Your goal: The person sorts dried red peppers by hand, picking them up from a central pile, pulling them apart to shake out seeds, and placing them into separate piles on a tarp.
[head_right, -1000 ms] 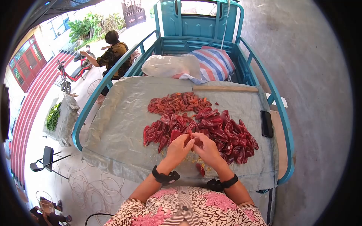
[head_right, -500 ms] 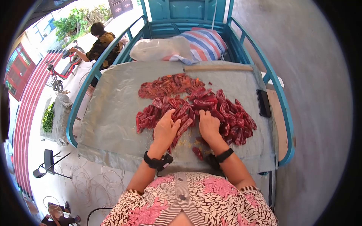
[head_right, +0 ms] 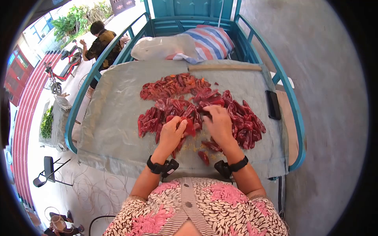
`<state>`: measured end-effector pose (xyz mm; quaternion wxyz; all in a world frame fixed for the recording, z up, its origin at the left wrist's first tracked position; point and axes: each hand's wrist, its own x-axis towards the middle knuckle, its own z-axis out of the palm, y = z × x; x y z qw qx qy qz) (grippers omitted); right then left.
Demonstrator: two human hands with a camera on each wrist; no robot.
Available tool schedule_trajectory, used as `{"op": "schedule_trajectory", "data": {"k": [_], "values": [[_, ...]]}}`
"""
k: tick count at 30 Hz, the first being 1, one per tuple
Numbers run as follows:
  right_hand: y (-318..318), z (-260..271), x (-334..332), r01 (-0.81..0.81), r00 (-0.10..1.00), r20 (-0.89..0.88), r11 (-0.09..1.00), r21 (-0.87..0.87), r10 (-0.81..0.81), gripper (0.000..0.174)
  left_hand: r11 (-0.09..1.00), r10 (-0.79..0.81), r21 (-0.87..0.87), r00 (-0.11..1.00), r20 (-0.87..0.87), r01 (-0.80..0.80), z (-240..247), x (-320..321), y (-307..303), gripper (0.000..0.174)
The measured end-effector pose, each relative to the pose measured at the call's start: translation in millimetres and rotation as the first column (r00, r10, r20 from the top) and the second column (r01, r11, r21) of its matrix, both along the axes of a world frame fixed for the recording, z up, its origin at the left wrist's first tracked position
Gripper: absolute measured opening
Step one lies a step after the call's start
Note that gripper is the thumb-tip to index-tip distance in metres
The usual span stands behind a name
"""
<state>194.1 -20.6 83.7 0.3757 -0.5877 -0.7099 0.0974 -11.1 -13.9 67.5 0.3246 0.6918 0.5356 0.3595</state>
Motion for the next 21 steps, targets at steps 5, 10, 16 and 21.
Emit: {"op": "schedule_trajectory", "data": {"k": [5, 10, 16, 21], "values": [[35, -22, 14, 0.096, 0.909, 0.392, 0.986, 0.133, -0.141, 0.046, 0.996, 0.089, -0.026, 0.995, -0.048, -0.09, 6, -8, 3, 0.045], [46, -44, 15, 0.099, 0.841, 0.529, 0.993, 0.064, -0.118, 0.038, 0.998, -0.025, -0.059, 0.996, -0.081, 0.02, 1, -4, 2, 0.05], [32, -10, 6, 0.156, 0.937, 0.288, 0.974, 0.167, -0.2, 0.033, 1.0, -0.016, 0.025, 0.987, 0.16, 0.013, -2, 2, -1, 0.045], [-6, 7, -24, -0.211, 0.943, -0.301, 0.955, -0.21, 0.142, 0.034, 0.954, 0.051, 0.264, 0.946, 0.321, -0.141, -23, 20, 12, 0.04]]}}
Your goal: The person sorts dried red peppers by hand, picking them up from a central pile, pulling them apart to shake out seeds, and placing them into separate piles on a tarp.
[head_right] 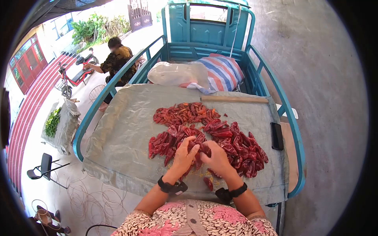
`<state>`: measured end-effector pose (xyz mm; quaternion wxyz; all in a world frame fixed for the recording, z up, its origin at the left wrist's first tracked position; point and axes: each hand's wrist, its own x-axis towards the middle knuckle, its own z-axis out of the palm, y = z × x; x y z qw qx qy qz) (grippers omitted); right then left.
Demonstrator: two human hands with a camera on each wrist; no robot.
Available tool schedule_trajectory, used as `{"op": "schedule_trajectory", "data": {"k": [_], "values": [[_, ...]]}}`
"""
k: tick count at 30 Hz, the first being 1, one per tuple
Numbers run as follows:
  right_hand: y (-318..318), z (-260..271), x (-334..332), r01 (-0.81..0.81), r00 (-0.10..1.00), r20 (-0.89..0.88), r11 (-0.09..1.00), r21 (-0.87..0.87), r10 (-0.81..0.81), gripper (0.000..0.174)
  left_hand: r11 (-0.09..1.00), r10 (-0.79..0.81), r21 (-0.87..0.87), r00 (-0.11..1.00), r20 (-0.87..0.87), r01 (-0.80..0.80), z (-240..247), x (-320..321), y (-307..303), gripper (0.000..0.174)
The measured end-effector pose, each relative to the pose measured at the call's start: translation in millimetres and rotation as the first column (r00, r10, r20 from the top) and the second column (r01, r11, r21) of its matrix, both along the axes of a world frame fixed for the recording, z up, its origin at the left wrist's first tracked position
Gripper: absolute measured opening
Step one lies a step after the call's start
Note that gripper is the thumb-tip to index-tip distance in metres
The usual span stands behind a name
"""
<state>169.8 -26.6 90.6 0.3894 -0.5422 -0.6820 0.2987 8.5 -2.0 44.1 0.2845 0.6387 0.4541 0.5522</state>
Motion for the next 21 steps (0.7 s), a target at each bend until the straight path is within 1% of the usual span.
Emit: {"op": "schedule_trajectory", "data": {"k": [1, 2, 4, 5, 7, 10, 12, 13, 14, 15, 16, 17, 18, 19, 20, 21], "values": [[-3, -3, -2, -0.039, 0.998, -0.045, 0.999, -0.016, 0.038, 0.034, 0.984, -0.064, -0.16, 0.995, 0.07, 0.075, 16, -7, -7, 0.04], [-4, -1, -3, -0.045, 0.997, -0.063, 0.999, -0.024, 0.043, 0.033, 0.938, -0.115, -0.31, 0.982, 0.148, 0.157, 25, -12, -11, 0.04], [-8, 5, -5, -0.06, 0.993, -0.1, 0.997, -0.042, 0.056, 0.03, 0.923, -0.114, -0.345, 0.977, 0.182, 0.172, 25, -18, -10, 0.037], [-7, 5, -5, -0.056, 0.995, -0.088, 0.997, -0.051, 0.051, 0.029, 0.915, -0.112, -0.362, 0.974, 0.199, 0.179, 25, -20, -10, 0.035], [-3, 4, -3, -0.046, 0.997, -0.062, 0.997, -0.068, 0.042, 0.027, 0.952, -0.007, -0.3, 0.987, 0.158, 0.055, 16, -23, -5, 0.036], [8, -1, 2, -0.064, 0.99, -0.132, 0.985, -0.16, 0.042, 0.026, 0.968, 0.072, -0.243, 0.997, 0.015, -0.067, 17, -31, 3, 0.043], [15, 2, -1, -0.035, 0.992, -0.121, 0.993, -0.112, 0.021, 0.029, 0.951, 0.056, -0.289, 0.982, -0.183, -0.108, 32, -39, 3, 0.047], [18, 2, -2, -0.02, 0.993, -0.118, 0.996, -0.09, 0.01, 0.031, 0.922, -0.021, -0.37, 0.942, -0.335, -0.111, 44, -41, 3, 0.059], [24, 0, 1, 0.03, 0.992, 0.122, 0.997, 0.071, -0.039, 0.035, 0.906, -0.046, -0.403, 0.917, -0.395, -0.128, 55, -40, 1, 0.062], [33, -6, 9, 0.041, 0.932, 0.341, 0.97, 0.238, -0.123, 0.039, 0.889, -0.074, -0.433, 0.888, -0.454, -0.147, 64, -39, -2, 0.064], [42, -12, 17, 0.013, 0.82, 0.52, 0.917, 0.398, -0.237, 0.044, 0.871, -0.105, -0.461, 0.854, -0.51, -0.168, 68, -38, -3, 0.067], [50, -17, 26, 0.061, 0.795, 0.559, 0.949, 0.31, -0.234, 0.062, 0.911, -0.09, -0.389, 0.856, -0.51, -0.136, 55, -38, -1, 0.069], [56, -20, 31, 0.062, 0.749, 0.626, 0.964, 0.259, -0.216, 0.065, 0.943, -0.078, -0.316, 0.858, -0.508, -0.102, 28, -38, 3, 0.072], [60, -21, 36, 0.069, 0.698, 0.689, 0.976, 0.206, -0.195, 0.069, 0.968, -0.067, -0.242, 0.86, -0.506, -0.066, 17, -37, 2, 0.074], [65, -24, 39, 0.08, 0.643, 0.747, 0.985, 0.153, -0.168, 0.073, 0.967, -0.088, -0.248, 0.853, -0.515, -0.05, 8, -37, 2, 0.073], [69, -29, 41, 0.067, 0.618, 0.773, 0.989, 0.131, -0.144, 0.079, 0.966, -0.109, -0.256, 0.845, -0.524, -0.034, 5, -37, 1, 0.072]]}}
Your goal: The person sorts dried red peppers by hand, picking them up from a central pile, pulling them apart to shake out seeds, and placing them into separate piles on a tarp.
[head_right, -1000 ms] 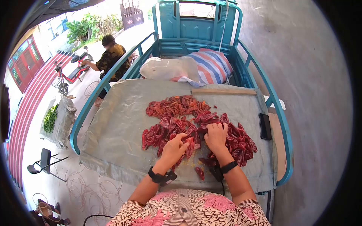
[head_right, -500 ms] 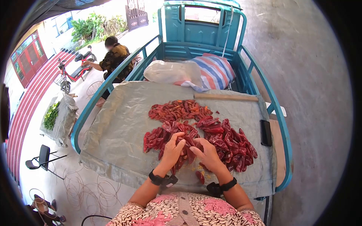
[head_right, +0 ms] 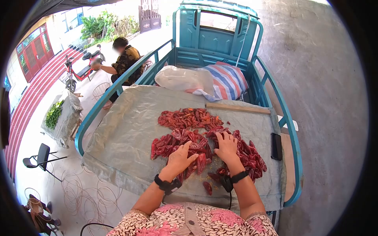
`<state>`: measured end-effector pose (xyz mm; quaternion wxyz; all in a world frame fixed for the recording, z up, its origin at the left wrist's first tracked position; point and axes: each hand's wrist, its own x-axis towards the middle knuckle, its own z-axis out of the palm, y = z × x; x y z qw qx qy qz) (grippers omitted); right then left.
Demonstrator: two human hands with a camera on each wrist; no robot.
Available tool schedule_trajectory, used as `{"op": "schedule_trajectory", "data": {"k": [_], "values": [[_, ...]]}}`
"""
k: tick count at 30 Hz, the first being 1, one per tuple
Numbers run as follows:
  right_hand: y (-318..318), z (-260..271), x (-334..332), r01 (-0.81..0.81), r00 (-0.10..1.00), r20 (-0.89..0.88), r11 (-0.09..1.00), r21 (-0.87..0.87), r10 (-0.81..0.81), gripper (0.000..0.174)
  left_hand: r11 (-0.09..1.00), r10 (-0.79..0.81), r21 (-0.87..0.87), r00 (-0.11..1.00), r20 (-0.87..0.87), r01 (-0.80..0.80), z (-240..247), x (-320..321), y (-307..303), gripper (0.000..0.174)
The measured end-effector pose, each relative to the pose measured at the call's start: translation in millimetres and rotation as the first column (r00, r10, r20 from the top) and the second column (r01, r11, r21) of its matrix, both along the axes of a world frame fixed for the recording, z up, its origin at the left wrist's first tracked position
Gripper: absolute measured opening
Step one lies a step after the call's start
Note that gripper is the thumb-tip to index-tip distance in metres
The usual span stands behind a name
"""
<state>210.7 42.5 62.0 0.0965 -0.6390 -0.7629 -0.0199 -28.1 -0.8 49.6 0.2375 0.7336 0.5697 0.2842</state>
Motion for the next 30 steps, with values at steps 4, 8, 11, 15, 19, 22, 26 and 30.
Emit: {"op": "schedule_trajectory", "data": {"k": [4, 8, 11, 15, 19, 22, 26, 30], "values": [[17, -15, -1, 0.055, 0.998, 0.037, 0.998, -0.021, -0.054, 0.076, 1.0, 0.0, 0.01, 1.0, 0.009, 0.0, -6, 4, -4, 0.071], [22, -17, 1, 0.079, 0.997, 0.006, 0.995, 0.054, -0.079, 0.066, 0.993, -0.012, 0.114, 0.997, -0.072, 0.02, -18, 9, -4, 0.071], [23, -15, 2, 0.05, 0.999, -0.009, 0.997, 0.063, -0.05, 0.055, 0.992, -0.009, 0.122, 0.996, -0.09, 0.02, -24, 15, -5, 0.071], [38, -39, 9, -0.078, 0.997, -0.005, 0.994, 0.076, 0.079, 0.045, 0.991, -0.005, 0.133, 0.998, -0.058, 0.012, -32, 17, -3, 0.071], [43, -53, 6, -0.13, 0.99, 0.068, 0.987, 0.097, 0.124, 0.044, 0.988, -0.007, 0.154, 1.0, -0.022, 0.011, -38, 16, -2, 0.07], [38, -48, 1, -0.126, 0.991, 0.047, 0.989, 0.077, 0.123, 0.045, 0.989, -0.009, 0.146, 1.0, -0.015, 0.011, -38, 15, -2, 0.07], [29, -35, -4, -0.047, 0.996, -0.079, 0.999, 0.01, 0.048, 0.047, 0.992, -0.026, 0.123, 1.0, 0.0, 0.026, -36, 14, -3, 0.069], [31, -27, -3, -0.064, 0.994, -0.095, 0.995, -0.074, 0.056, 0.047, 0.998, -0.038, 0.059, 0.999, 0.003, 0.037, -33, 13, -3, 0.068]]}}
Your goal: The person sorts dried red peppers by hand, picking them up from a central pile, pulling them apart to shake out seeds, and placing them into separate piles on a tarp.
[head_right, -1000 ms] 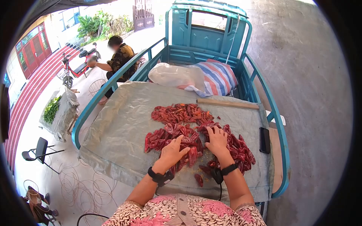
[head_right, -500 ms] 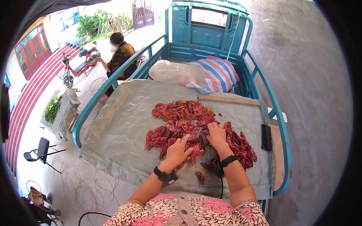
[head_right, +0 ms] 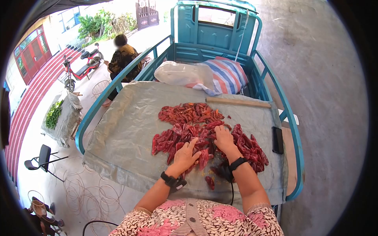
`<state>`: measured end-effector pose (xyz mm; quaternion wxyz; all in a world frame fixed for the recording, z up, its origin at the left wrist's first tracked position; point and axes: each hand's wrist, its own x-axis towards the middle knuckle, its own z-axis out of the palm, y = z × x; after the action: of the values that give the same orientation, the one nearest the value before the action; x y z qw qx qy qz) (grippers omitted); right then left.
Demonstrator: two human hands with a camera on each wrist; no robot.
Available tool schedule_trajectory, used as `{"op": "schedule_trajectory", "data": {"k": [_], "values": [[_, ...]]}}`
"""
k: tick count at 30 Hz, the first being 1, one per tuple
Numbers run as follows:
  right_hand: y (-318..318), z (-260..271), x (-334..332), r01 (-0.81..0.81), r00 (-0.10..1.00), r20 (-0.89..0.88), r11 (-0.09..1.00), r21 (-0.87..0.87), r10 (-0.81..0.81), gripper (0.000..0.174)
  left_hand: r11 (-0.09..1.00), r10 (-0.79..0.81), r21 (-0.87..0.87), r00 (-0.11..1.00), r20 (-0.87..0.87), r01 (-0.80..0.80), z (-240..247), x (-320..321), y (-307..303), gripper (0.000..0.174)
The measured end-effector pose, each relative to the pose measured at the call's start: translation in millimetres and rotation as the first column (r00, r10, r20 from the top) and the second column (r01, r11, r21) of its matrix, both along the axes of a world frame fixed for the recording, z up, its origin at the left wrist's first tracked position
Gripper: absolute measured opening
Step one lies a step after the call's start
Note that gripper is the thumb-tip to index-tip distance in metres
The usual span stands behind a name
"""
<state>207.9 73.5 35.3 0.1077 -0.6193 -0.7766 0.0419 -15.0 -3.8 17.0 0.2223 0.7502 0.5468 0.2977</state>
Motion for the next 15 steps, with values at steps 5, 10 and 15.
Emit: {"op": "schedule_trajectory", "data": {"k": [5, 10, 15], "values": [[5, -15, 12, -0.005, 0.995, -0.104, 0.998, 0.068, 0.012, 0.043, 0.998, -0.026, -0.054, 1.0, -0.007, 0.025, 6, -3, -1, 0.068], [-6, 13, 7, 0.072, 0.943, -0.331, 0.967, 0.244, 0.014, 0.041, 0.999, -0.017, -0.033, 0.993, 0.117, 0.021, 7, -6, 2, 0.064], [-46, 66, -24, -0.081, 0.857, -0.471, 0.957, 0.278, 0.209, 0.042, 0.98, -0.026, 0.192, 0.921, 0.389, -0.053, 45, 8, 10, 0.058]]}}
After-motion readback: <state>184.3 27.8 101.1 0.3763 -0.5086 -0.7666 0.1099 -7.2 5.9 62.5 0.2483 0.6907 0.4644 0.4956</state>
